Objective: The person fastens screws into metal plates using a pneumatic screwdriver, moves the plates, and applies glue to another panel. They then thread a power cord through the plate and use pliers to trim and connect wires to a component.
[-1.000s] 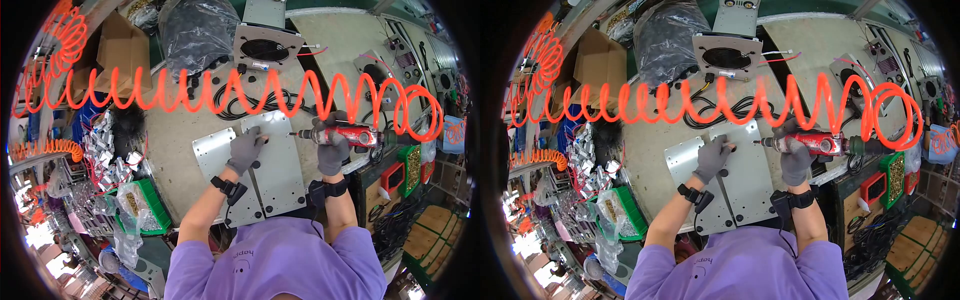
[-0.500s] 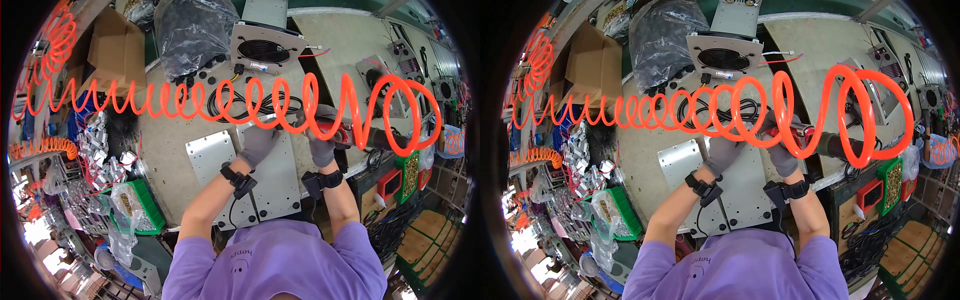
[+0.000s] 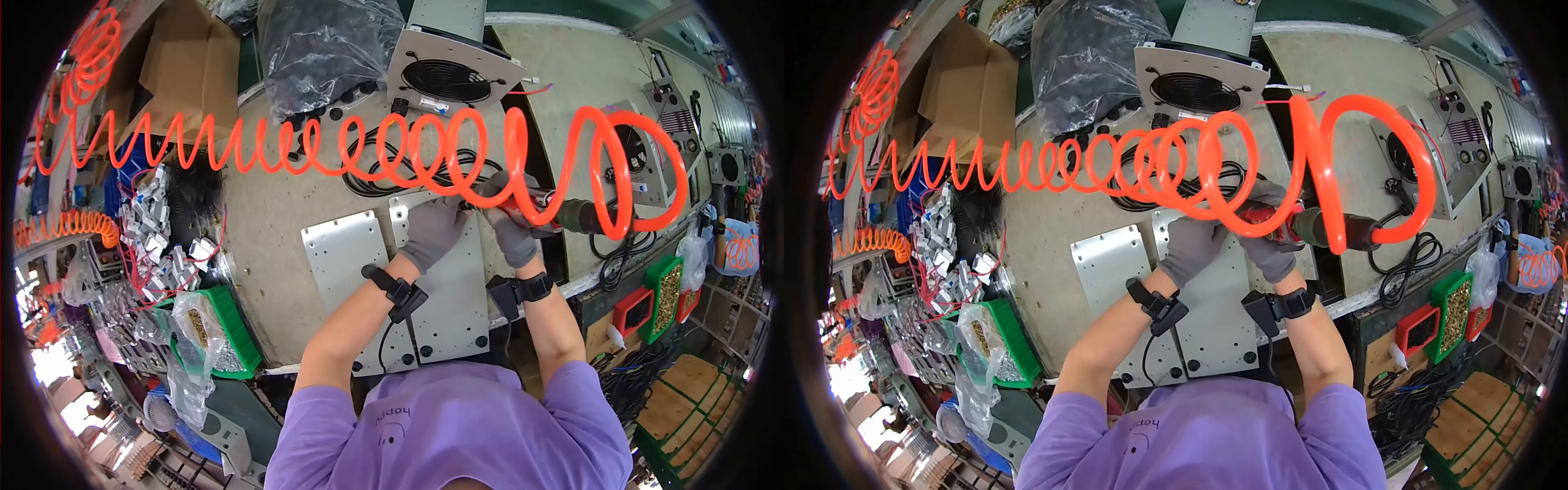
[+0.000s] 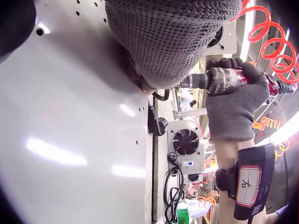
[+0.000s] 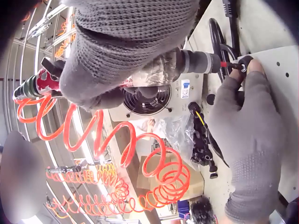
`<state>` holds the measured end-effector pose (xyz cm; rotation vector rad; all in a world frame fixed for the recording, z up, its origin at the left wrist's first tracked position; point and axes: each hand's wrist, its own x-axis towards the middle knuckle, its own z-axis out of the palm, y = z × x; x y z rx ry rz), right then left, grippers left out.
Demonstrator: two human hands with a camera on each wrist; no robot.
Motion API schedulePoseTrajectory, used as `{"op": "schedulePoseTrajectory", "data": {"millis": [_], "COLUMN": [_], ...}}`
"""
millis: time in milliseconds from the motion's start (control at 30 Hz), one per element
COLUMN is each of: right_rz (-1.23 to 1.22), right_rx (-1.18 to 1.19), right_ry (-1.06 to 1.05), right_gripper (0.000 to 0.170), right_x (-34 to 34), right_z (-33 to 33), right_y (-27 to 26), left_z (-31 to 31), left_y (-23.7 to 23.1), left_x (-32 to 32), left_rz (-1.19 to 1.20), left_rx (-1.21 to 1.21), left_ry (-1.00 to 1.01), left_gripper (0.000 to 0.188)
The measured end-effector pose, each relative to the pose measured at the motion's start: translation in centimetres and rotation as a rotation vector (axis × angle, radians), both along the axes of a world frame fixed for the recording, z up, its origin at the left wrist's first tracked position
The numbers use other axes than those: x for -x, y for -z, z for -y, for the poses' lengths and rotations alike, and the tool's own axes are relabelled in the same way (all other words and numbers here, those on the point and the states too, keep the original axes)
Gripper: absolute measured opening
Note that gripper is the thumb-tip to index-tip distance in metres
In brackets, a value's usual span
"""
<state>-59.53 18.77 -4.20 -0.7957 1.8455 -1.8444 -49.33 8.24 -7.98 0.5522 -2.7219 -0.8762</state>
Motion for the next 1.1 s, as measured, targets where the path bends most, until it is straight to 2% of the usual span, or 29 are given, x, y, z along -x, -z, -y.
{"op": "schedulePoseTrajectory", "data": {"millis": [100,133,200,233,333,400,467,533,567,600,633,667,700,767,933,1000,1033,1100], "right_rz": [-0.041,-0.042,-0.088,-0.059,-0.116,-0.043,-0.193,-0.185,-0.134,-0.085,0.112,0.112,0.148,0.172,0.116,0.274,0.344,0.390], "right_rx": [-0.021,-0.021,-0.088,-0.021,-0.055,-0.059,-0.128,-0.071,-0.096,-0.121,-0.025,-0.020,0.024,0.123,0.111,0.393,0.495,0.523], "right_ry": [-0.015,-0.017,-0.129,-0.059,-0.067,-0.065,-0.084,-0.043,-0.024,-0.007,-0.064,-0.070,-0.082,-0.088,0.009,0.064,-0.044,-0.036], "right_gripper": [0.035,0.035,0.034,0.030,0.028,0.026,0.022,0.018,0.017,0.016,0.014,0.014,0.013,0.012,0.018,0.025,0.031,0.033], "right_x": [0.0,-0.1,0.0,-0.4,-0.2,-0.5,-0.3,-0.6,-0.6,-0.6,-0.4,-0.3,-0.3,-0.3,-1.4,-2.5,-3.2,-4.2], "right_z": [-0.6,-0.4,-0.2,0.6,1.6,1.9,2.0,1.6,1.3,1.3,1.6,1.6,1.4,1.7,2.2,2.4,2.6,2.5], "right_y": [2.9,2.7,2.0,0.3,-1.4,-1.8,-0.8,0.7,0.6,0.5,-0.9,-1.1,-1.2,-1.6,-5.0,-6.2,-7.4,-7.6], "left_z": [0.0,-0.1,-0.3,-0.4,-0.4,-0.3,0.3,1.5,1.7,1.9,2.1,2.0,1.9,1.8,2.1,1.7,1.3,0.8], "left_y": [0.5,0.6,0.8,0.8,-0.4,0.1,-0.2,-1.5,-2.4,-2.7,-3.0,-3.4,-3.9,-3.7,-3.6,-3.3,-3.7,-4.7], "left_x": [0.2,0.2,0.1,0.2,0.5,0.1,-0.3,-2.0,-3.0,-3.8,-4.4,-5.0,-5.5,-6.6,-8.8,-9.4,-9.4,-9.2], "left_rz": [-0.086,-0.157,-0.144,-0.131,-0.136,-0.130,-0.128,-0.107,-0.243,-0.246,-0.300,-0.357,-0.371,-0.361,-0.268,-0.393,-0.395,-0.528], "left_rx": [-0.006,-0.022,-0.019,-0.015,-0.037,-0.077,-0.114,-1.556,-1.694,-1.689,-1.820,-1.952,-1.960,-1.956,-2.011,-1.985,-1.984,-1.994], "left_ry": [-0.019,-0.025,-0.034,-0.044,-0.066,-0.081,-0.099,-0.320,-0.293,-0.296,-0.332,-0.370,-0.417,-0.385,-0.315,-0.282,-0.282,-0.463], "left_gripper": [0.026,0.025,0.024,0.023,0.023,0.021,0.020,0.019,0.018,0.018,0.018,0.018,0.020,0.021,0.025,0.025,0.025,0.025]}}
